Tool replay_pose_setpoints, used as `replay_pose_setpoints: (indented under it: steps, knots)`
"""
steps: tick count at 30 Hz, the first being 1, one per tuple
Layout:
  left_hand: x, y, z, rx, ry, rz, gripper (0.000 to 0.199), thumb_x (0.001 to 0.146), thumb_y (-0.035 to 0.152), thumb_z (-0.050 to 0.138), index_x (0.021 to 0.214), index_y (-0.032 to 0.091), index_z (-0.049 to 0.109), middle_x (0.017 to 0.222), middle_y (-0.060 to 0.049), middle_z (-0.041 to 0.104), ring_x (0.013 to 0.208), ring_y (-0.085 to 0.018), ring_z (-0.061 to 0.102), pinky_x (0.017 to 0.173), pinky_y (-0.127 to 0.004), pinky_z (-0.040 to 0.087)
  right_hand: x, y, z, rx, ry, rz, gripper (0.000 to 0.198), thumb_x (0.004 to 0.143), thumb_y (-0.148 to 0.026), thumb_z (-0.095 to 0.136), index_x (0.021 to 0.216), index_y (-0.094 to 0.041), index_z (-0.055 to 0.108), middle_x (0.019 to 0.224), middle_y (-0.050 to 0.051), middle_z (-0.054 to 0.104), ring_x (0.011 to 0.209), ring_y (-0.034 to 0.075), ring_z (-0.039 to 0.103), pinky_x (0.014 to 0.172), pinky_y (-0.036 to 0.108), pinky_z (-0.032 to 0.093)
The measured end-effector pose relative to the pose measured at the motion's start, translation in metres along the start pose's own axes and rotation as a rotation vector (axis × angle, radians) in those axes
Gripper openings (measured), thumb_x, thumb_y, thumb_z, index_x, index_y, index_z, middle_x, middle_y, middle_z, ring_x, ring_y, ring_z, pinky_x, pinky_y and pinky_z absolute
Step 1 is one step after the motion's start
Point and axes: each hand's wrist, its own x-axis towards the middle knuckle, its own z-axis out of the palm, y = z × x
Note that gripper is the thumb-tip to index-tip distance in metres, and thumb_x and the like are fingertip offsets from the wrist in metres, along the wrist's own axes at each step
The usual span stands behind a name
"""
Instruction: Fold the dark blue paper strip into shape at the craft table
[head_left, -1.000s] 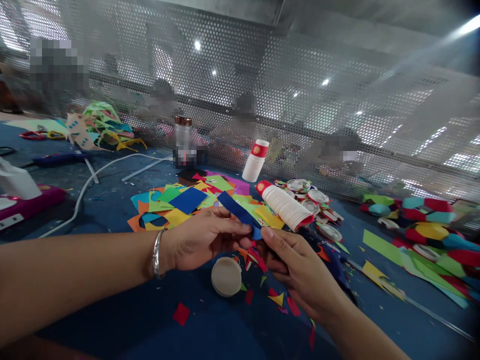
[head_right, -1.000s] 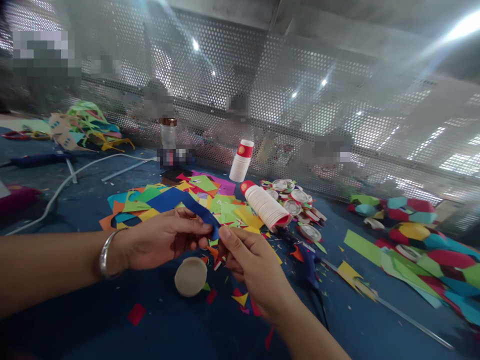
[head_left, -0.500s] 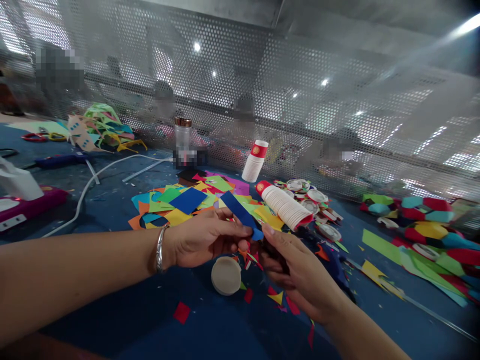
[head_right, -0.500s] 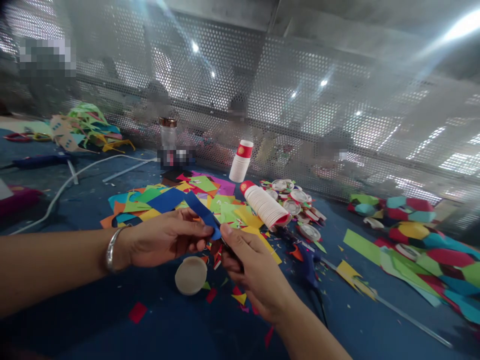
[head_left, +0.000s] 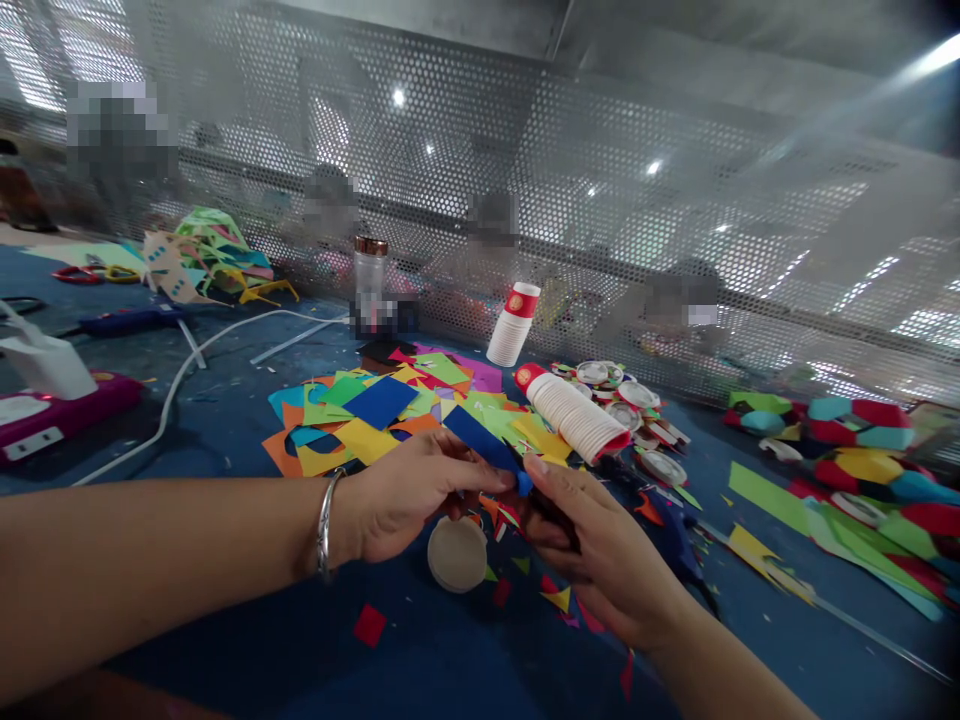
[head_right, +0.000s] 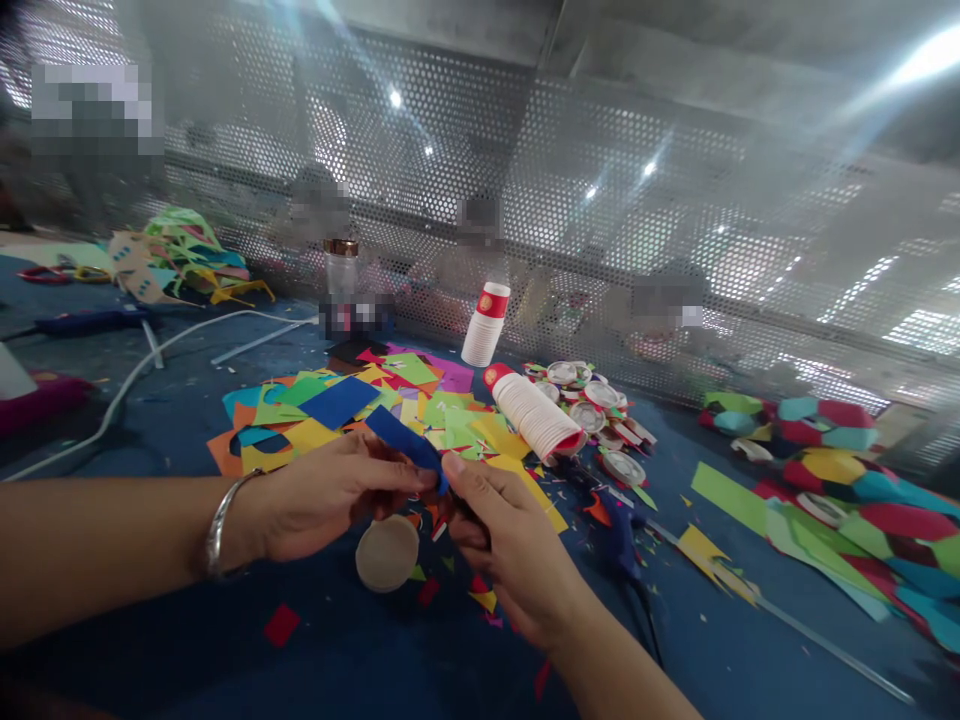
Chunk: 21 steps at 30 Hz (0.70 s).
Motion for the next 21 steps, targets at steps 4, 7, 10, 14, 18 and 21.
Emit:
replay_pose_setpoints:
  steps: [4, 7, 10, 14, 18, 21]
  knots:
    - [0.002, -0.004, -0.002, -0.016, -0.021, -0.018, 0.030, 0.054, 0.026, 0.091, 0.072, 0.015, 0.069, 0.069, 0.002, 0.063, 0.060, -0.008, 0.047, 0.058, -0.024, 0.029, 0.001, 0.001, -0.001, 0.014, 0.028, -0.006, 0.038, 0.082, -0.047, 0.080, 0.071, -0.017, 0.060, 0.060, -0.009, 0.034, 0.050, 0.005, 0.016, 0.037, 0.014, 0.008]
    - [0.003, -0.005, -0.003, -0.007, -0.032, -0.055, 0.031, 0.054, 0.027, 0.091, 0.071, 0.014, 0.068, 0.069, 0.002, 0.062, 0.059, -0.007, 0.046, 0.057, -0.024, 0.029, 0.001, 0.001, -0.001, 0.006, 0.035, -0.004, 0.035, 0.082, -0.046, 0.079, 0.072, -0.016, 0.063, 0.060, -0.008, 0.037, 0.049, 0.004, 0.016, 0.037, 0.014, 0.008]
    - [0.003, -0.003, -0.005, -0.003, -0.054, -0.084, 0.032, 0.056, 0.028, 0.091, 0.072, 0.015, 0.067, 0.071, 0.002, 0.064, 0.061, -0.008, 0.051, 0.058, -0.024, 0.032, 0.000, 0.000, 0.000, 0.018, 0.061, -0.003, 0.033, 0.080, -0.040, 0.082, 0.071, -0.016, 0.061, 0.060, -0.008, 0.038, 0.049, 0.004, 0.015, 0.037, 0.014, 0.008]
    - [0.002, 0.001, -0.007, 0.034, -0.049, -0.022, 0.030, 0.063, 0.033, 0.088, 0.076, 0.017, 0.066, 0.073, 0.001, 0.067, 0.066, -0.012, 0.059, 0.059, -0.025, 0.037, -0.001, -0.002, 0.000, 0.023, 0.085, 0.000, 0.033, 0.079, -0.039, 0.082, 0.072, -0.016, 0.060, 0.060, -0.007, 0.043, 0.050, 0.004, 0.018, 0.038, 0.014, 0.009]
    - [0.001, 0.005, -0.009, 0.114, -0.006, 0.092, 0.027, 0.070, 0.035, 0.086, 0.080, 0.016, 0.069, 0.075, -0.001, 0.069, 0.070, -0.012, 0.062, 0.058, -0.025, 0.039, -0.001, -0.003, 0.000, 0.005, 0.092, 0.005, 0.035, 0.077, -0.040, 0.084, 0.072, -0.016, 0.059, 0.062, -0.006, 0.047, 0.049, 0.003, 0.020, 0.038, 0.015, 0.009]
    - [0.001, 0.007, -0.010, 0.105, -0.013, 0.110, 0.029, 0.072, 0.037, 0.086, 0.082, 0.015, 0.070, 0.078, -0.002, 0.071, 0.069, -0.012, 0.064, 0.058, -0.024, 0.041, -0.001, -0.003, 0.000, -0.007, 0.079, -0.001, 0.037, 0.077, -0.042, 0.084, 0.070, -0.016, 0.058, 0.060, -0.006, 0.045, 0.048, 0.003, 0.020, 0.039, 0.015, 0.009]
